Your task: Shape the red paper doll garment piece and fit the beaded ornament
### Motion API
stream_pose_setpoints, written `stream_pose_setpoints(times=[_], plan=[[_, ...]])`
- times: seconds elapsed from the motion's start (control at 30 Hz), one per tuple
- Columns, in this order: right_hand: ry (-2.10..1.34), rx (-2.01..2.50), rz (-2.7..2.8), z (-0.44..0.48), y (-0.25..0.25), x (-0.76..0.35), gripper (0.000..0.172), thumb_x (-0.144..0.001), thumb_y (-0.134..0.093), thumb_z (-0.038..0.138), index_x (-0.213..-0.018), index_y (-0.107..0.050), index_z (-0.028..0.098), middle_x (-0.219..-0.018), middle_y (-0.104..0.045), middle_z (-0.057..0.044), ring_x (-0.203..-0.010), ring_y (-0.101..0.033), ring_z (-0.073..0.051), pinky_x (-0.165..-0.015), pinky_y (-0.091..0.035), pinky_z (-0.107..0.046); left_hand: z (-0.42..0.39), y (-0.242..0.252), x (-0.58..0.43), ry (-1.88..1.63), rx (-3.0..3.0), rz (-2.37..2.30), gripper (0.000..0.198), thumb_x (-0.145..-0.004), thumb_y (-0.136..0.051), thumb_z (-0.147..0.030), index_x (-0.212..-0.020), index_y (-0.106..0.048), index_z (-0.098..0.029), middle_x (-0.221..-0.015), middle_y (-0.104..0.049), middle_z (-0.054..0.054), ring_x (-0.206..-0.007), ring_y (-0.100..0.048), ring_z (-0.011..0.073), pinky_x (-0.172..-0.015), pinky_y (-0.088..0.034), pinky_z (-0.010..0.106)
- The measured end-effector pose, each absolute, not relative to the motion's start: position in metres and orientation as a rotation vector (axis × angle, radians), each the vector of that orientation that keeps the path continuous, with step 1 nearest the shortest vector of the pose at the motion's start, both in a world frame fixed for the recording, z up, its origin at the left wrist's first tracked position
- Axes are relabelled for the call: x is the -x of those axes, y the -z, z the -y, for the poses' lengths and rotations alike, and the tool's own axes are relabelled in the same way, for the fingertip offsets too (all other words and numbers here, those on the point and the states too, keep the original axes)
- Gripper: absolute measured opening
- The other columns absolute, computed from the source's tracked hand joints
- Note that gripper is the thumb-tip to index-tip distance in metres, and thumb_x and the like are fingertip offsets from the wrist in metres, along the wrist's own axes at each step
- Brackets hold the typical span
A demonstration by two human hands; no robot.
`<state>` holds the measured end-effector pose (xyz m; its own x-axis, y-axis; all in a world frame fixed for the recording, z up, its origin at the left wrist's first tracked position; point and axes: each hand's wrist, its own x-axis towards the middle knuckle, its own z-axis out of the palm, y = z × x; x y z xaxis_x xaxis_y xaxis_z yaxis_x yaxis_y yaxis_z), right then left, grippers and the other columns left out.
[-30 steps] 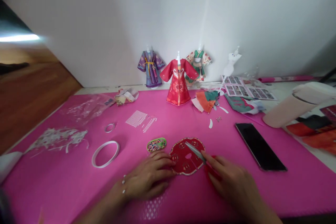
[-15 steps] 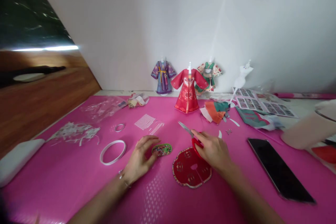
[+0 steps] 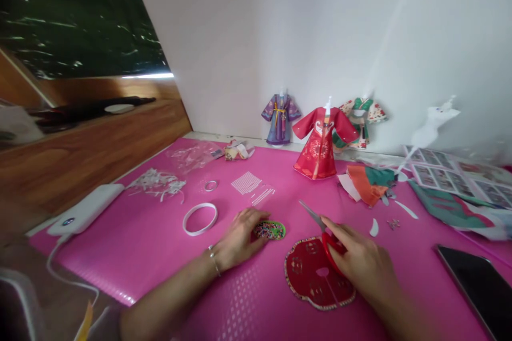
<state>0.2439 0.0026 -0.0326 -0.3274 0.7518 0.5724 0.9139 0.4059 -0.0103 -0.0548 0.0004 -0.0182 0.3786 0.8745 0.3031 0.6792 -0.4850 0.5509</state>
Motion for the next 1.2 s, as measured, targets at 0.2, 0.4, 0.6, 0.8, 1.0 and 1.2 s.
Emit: stream_pose_setpoints(times=[0.2,0.4,0.6,0.8,1.0,1.2], plan=[[0.365,1.400,2.191,-0.005,0.038,-0.250,0.039,-0.090,-0.054,0.038,-0.126,-0.067,0.031,-0.085,-0.077,0.001,-0.060,-0.071,-0.016,-0.043,-0.047,-0.022,-0.002,0.024,0.051,-0.853,-2.292,-1.407,0.046,-0.079,-0.070,-0.020,-0.123,-0.056,-0.016,-0.113,-0.069,0.010,-0.107,-0.064,0.0264,-0.099,-0.048,0.044],[0.191,1.506,2.220,-0.014,0.046,-0.261,0.044,-0.087,-0.056,0.046,-0.127,-0.067,0.031,-0.057,-0.067,0.002,-0.041,-0.062,-0.015,-0.036,-0.041,-0.022,-0.002,0.019,0.042,-0.861,-2.309,-1.420,0.046,-0.082,-0.069,-0.022,-0.125,-0.055,-0.017,-0.116,-0.068,0.011,-0.111,-0.063,0.0275,-0.102,-0.047,0.045],[0.109,1.600,2.151,-0.011,0.045,-0.258,0.046,-0.087,-0.054,0.048,-0.127,-0.067,0.030,-0.065,-0.071,-0.002,-0.050,-0.067,-0.019,-0.043,-0.045,-0.026,0.000,0.004,0.038,-0.813,-2.319,-1.382,0.048,-0.084,-0.067,-0.021,-0.128,-0.053,-0.014,-0.117,-0.066,0.014,-0.108,-0.064,0.0278,-0.098,-0.050,0.044],[0.165,1.592,2.103,-0.005,0.044,-0.250,0.045,-0.089,-0.051,0.046,-0.127,-0.068,0.027,-0.071,-0.074,-0.004,-0.057,-0.069,-0.022,-0.046,-0.045,-0.028,-0.006,-0.012,0.034,-0.773,-2.283,-1.359,0.052,-0.082,-0.067,-0.021,-0.131,-0.049,-0.015,-0.109,-0.068,0.011,-0.097,-0.068,0.0245,-0.087,-0.055,0.039],[0.110,1.546,2.098,-0.002,0.040,-0.247,0.042,-0.090,-0.050,0.044,-0.123,-0.069,0.026,-0.083,-0.077,-0.003,-0.047,-0.063,-0.015,-0.044,-0.043,-0.027,-0.015,-0.017,0.028,-0.788,-2.276,-1.294,0.057,-0.078,-0.069,-0.022,-0.132,-0.049,-0.017,-0.105,-0.069,0.008,-0.096,-0.066,0.0241,-0.088,-0.054,0.039],[0.141,1.467,2.160,0.002,0.030,-0.242,0.037,-0.092,-0.050,0.037,-0.124,-0.067,0.031,-0.087,-0.076,0.001,-0.059,-0.070,-0.015,-0.046,-0.049,-0.024,-0.020,0.010,0.033,-0.869,-2.226,-1.269,0.064,-0.074,-0.069,-0.017,-0.134,-0.045,-0.016,-0.108,-0.067,0.009,-0.097,-0.065,0.0239,-0.088,-0.054,0.039]])
